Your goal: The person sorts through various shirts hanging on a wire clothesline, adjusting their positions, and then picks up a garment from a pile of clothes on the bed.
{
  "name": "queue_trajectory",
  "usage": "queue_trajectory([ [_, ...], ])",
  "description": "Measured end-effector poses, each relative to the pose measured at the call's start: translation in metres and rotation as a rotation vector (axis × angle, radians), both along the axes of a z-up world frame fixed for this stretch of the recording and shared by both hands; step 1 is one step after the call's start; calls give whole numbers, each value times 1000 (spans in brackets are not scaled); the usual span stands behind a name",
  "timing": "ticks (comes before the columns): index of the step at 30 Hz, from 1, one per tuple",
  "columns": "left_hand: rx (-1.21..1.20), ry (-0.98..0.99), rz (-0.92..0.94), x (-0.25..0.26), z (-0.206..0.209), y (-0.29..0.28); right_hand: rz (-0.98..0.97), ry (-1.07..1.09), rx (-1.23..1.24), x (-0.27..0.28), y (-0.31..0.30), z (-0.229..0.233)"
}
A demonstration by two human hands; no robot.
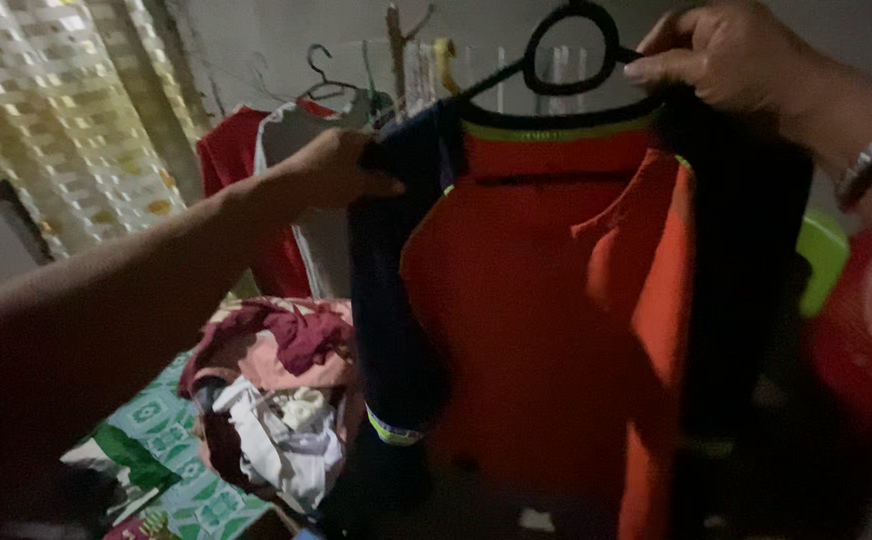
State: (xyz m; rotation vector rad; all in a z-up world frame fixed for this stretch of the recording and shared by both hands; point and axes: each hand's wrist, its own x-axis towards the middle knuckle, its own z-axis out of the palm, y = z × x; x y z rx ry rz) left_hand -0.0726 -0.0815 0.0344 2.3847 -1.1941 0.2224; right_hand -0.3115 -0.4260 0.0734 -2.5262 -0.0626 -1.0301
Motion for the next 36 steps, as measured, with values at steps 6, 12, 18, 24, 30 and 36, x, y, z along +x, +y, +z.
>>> queue_trajectory([
  [6,-145,135,41,-38,-1,-8,116,214,66,-33,17,4],
  [12,-137,162,-18,-60,13,-6,75,236,285,-40,19,11],
  [18,190,80,-94,-46,17,17,2,286,307,-36,14,26],
  [24,-279,246,-64,-36,55,27,-59,268,190,-25,15,28],
  [30,96,236,-160,-6,-31,30,-159,223,60,-36,-3,39],
  [36,-130,471,40,18,-27,22,-106,76,186,-35,-10,49],
])
